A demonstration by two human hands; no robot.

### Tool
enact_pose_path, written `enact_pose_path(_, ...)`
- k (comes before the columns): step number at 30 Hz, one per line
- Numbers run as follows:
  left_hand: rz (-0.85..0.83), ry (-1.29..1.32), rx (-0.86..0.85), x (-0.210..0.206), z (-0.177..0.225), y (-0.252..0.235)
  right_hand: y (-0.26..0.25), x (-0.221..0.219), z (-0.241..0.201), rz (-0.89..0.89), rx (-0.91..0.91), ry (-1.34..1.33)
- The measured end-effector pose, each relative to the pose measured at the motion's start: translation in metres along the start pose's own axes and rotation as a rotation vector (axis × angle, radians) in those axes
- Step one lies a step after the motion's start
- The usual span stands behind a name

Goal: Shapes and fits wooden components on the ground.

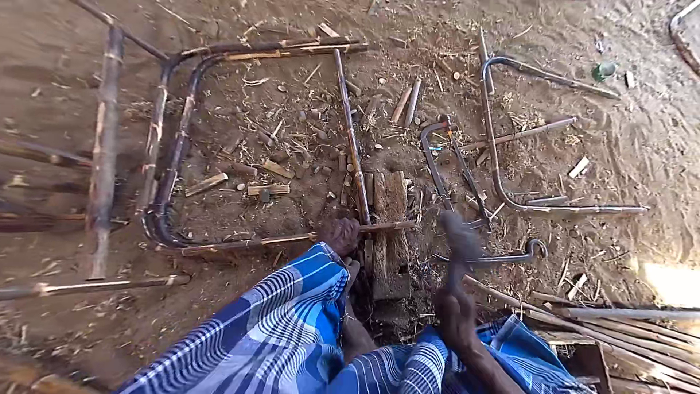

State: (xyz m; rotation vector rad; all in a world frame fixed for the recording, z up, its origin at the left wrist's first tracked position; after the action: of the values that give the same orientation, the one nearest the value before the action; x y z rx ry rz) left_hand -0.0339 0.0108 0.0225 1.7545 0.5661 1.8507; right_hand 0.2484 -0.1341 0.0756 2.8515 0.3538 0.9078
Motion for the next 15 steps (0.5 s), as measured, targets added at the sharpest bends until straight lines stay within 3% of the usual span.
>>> enact_pose_path(2, -0.024, 0.022, 0.019, 0.007, 0.007, 0.007, -0.005, -0.005, 0.024, -0.215, -0.348, 0.126)
enact_pose_path(3, -0.036, 0.036, 0.034, 0.013, 0.006, 0.009, -0.009, -0.008, 0.022, -0.255, -0.414, 0.121)
enact_pose_path(5, -0.047, 0.071, 0.029, 0.015, 0.000, 0.003, -0.007, 0.002, -0.014, -0.211, -0.326, 0.055)
enact_pose_path(7, -0.053, 0.064, -0.013, -0.002, 0.000, 0.001, 0.008, 0.016, -0.052, -0.069, -0.049, -0.075)
enact_pose_path(10, -0.027, 0.043, -0.021, 0.000, 0.000, -0.003, -0.003, 0.031, -0.074, 0.044, 0.170, -0.256)
enact_pose_path(12, -0.016, 0.023, -0.016, 0.000, -0.001, -0.004, -0.012, 0.034, -0.053, 0.053, 0.105, -0.251)
enact_pose_path(15, 0.003, 0.021, -0.043, -0.003, -0.004, -0.006, -0.026, 0.027, -0.001, 0.048, -0.172, -0.169)
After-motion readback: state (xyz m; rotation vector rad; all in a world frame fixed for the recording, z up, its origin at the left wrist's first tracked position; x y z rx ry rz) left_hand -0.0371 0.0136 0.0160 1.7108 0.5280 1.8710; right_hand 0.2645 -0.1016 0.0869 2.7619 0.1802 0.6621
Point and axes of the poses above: each hand's wrist, its own y-axis away from the middle knuckle, its own x-axis out of the back of the hand, z = x × y, the point moved 1 cm from there along -y, towards the middle knuckle, and after that the axes turned 3 degrees about -z, right-handed, at the moved point
